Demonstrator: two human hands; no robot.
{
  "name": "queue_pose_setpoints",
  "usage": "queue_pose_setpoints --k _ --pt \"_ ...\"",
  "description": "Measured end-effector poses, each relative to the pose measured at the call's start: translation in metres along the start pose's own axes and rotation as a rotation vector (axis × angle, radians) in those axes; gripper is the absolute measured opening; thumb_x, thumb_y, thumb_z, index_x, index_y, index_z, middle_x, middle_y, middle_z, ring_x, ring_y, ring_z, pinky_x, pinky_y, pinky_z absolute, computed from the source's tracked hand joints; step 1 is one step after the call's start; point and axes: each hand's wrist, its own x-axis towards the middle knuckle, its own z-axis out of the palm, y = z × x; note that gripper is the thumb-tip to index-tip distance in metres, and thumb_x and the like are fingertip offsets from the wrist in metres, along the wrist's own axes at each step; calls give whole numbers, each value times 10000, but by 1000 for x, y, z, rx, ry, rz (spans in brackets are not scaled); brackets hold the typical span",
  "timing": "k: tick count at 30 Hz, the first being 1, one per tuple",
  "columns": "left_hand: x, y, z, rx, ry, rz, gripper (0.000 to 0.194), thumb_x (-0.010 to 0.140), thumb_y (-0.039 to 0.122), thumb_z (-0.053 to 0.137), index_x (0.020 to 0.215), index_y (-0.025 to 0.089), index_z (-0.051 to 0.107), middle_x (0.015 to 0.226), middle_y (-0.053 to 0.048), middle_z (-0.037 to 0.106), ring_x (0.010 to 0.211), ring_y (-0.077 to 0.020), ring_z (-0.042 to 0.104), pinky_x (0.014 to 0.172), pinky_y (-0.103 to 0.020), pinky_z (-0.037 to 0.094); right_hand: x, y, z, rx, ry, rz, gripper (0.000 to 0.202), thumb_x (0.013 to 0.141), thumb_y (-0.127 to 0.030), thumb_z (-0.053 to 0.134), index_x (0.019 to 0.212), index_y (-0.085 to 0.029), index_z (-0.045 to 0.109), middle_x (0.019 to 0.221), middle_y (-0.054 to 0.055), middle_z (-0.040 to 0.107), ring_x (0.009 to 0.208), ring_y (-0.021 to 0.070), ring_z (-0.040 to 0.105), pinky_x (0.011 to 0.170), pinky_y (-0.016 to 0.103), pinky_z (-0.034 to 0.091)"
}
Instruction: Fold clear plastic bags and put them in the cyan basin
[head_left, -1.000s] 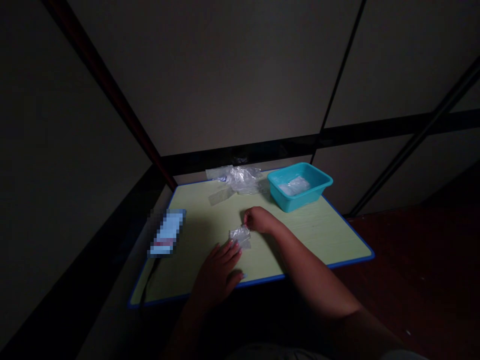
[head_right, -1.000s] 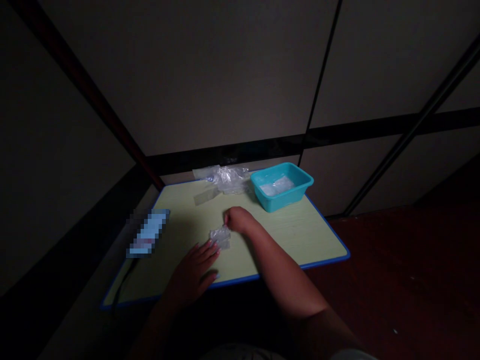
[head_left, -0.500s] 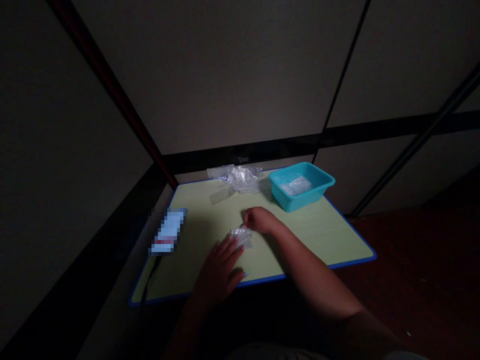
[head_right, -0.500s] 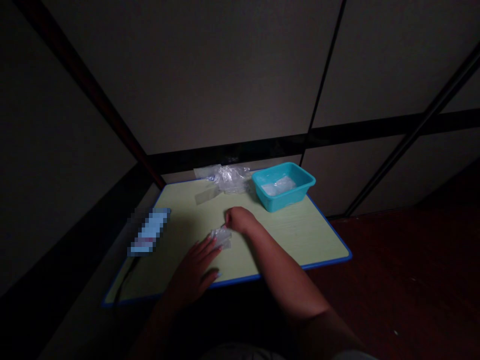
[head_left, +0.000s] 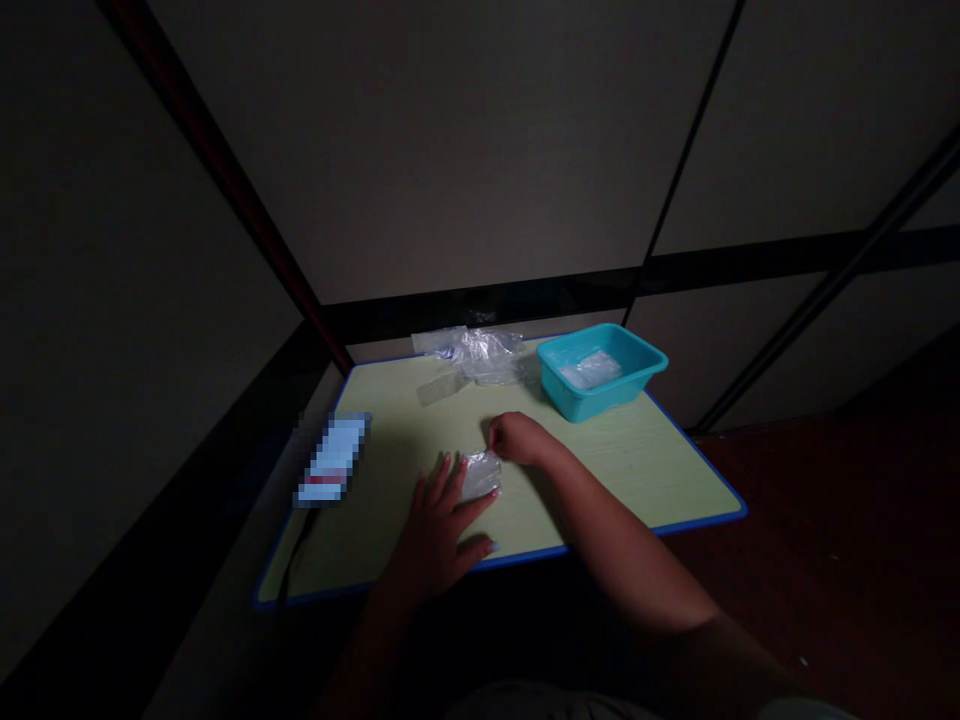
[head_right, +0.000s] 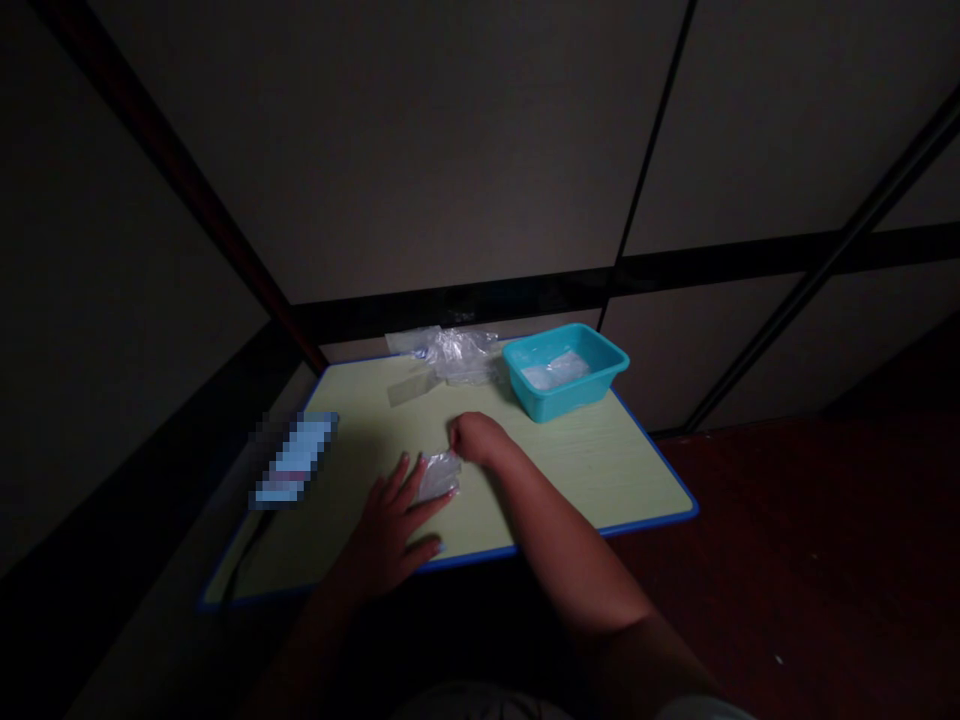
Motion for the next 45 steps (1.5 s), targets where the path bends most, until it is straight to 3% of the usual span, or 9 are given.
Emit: queue_pose_setpoints --k 8,14,20,25,31,37,40,43,45 --pt "-1 -2 2 -2 11 7 639 806 397 679 1400 369 447 1601 -103 171 1429 -446 164 1037 -695 245 -4 -5 -3 14 -64 -4 137 738 -85 623 760 -165 732 626 11 690 650 137 633 582 201 383" --pt "-3 -7 6 46 45 49 661 815 373 655 1429 354 411 1596 -99 193 1409 -426 253 1040 -641 311 -1 -7 1 -55 11 -43 232 777 -266 714 972 -140 703 908 80 712 814 176 627 656 232 408" --pt "-4 -34 28 183 228 177 589 839 373 599 1406 391 443 1560 -71 310 1390 -438 285 970 -609 406 -2 -23 4 -180 48 -47 367 659 -469 799 882 -190 716 1066 116 657 1078 291 542 777 347 468" --pt "1 -52 43 207 284 221 536 846 355 584 1367 430 483 1519 -90 383 1402 -466 231 885 -620 441 1 -35 -4 -253 -121 -128 347 782 -482 687 981 -198 694 1024 93 699 994 277 616 709 341 499" --pt "-1 -43 42 172 265 167 511 865 321 560 1362 419 494 1522 -84 382 1424 -440 198 938 -663 396 -1 -44 -12 -258 -208 36 367 821 -420 671 1019 -116 719 997 139 730 871 260 696 589 260 487" --pt "-2 -25 30 132 271 108 526 866 334 569 1376 417 471 1552 -64 329 1433 -415 190 986 -652 375 -7 -38 -6 -278 -141 123 383 731 -430 752 987 -146 733 967 132 736 881 279 697 675 281 519" --pt "-3 -17 22 106 254 67 528 859 307 581 1369 407 485 1568 -59 287 1441 -395 183 1039 -626 337 -21 -35 -2 -283 -46 150 465 762 -439 720 1110 -133 674 1069 162 699 975 286 665 780 318 519" --pt "-4 -13 18 92 232 36 554 867 330 567 1409 326 454 1556 -86 306 1438 -357 227 1092 -609 274 -41 -33 7 -284 111 150 506 930 -395 505 1345 -106 484 1347 209 532 1241 286 508 987 411 428" --pt "-5 -12 20 95 248 -26 595 888 348 524 1453 219 390 1541 -128 322 1433 -334 254 1119 -599 227 -54 -30 17 -231 246 61 567 949 -364 466 1446 -116 351 1494 193 374 1383 266 340 1111 489 282"
